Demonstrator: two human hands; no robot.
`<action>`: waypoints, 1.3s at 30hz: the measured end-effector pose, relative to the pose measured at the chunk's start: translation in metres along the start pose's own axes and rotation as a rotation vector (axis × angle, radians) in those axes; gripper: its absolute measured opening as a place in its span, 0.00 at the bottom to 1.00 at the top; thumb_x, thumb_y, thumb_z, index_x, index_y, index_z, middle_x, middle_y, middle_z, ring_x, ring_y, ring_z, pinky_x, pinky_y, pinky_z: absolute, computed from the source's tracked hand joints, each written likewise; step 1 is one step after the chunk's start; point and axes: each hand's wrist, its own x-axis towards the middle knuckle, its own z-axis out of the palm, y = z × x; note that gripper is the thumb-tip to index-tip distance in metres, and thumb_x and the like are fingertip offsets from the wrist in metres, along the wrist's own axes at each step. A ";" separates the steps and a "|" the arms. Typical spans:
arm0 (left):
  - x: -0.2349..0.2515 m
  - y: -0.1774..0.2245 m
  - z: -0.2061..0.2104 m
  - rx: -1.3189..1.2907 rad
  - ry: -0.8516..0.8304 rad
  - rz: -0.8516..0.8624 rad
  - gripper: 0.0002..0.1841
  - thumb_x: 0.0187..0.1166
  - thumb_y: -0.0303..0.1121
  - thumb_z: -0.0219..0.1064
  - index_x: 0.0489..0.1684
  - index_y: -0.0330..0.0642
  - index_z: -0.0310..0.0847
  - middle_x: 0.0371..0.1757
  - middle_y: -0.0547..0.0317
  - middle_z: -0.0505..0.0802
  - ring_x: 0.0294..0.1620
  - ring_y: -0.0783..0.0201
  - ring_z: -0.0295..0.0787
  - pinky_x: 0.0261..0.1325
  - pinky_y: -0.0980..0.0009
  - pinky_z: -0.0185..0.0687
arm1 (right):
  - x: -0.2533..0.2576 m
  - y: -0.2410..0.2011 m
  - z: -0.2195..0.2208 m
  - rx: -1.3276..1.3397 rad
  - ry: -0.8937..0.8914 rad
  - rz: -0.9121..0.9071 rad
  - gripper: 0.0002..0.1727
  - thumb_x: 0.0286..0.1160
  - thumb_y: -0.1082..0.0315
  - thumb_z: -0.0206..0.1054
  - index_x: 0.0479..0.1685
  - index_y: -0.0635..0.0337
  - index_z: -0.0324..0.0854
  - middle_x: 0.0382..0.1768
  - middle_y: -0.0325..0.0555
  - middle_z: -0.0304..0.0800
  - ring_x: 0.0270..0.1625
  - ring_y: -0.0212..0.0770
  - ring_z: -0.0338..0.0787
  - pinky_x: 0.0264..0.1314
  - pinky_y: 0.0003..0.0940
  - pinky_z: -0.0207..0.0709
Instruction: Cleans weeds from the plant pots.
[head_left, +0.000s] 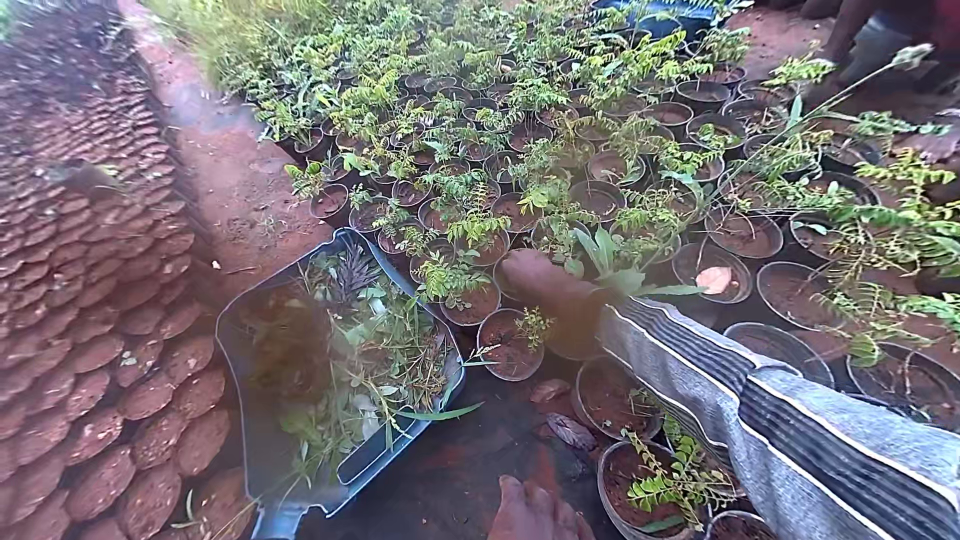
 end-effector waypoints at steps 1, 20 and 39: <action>0.000 0.000 -0.001 -0.001 0.001 0.001 0.23 0.83 0.19 0.57 0.79 0.30 0.72 0.69 0.33 0.86 0.70 0.34 0.82 0.66 0.39 0.75 | 0.000 -0.002 -0.001 -0.011 -0.018 0.003 0.09 0.77 0.67 0.70 0.42 0.66 0.88 0.48 0.60 0.92 0.55 0.63 0.91 0.54 0.63 0.83; -0.005 -0.007 0.004 -0.017 0.032 -0.008 0.24 0.85 0.21 0.55 0.81 0.31 0.70 0.70 0.33 0.86 0.72 0.33 0.81 0.67 0.39 0.75 | 0.006 0.016 -0.044 0.137 0.058 0.040 0.10 0.71 0.66 0.74 0.41 0.65 0.88 0.43 0.63 0.91 0.52 0.66 0.91 0.49 0.67 0.80; -0.006 -0.013 0.010 0.023 0.110 -0.009 0.25 0.82 0.26 0.63 0.81 0.35 0.74 0.70 0.36 0.88 0.71 0.35 0.84 0.66 0.40 0.79 | 0.010 -0.037 -0.007 0.363 0.055 -0.215 0.16 0.74 0.76 0.70 0.60 0.71 0.85 0.65 0.66 0.85 0.72 0.66 0.83 0.73 0.65 0.75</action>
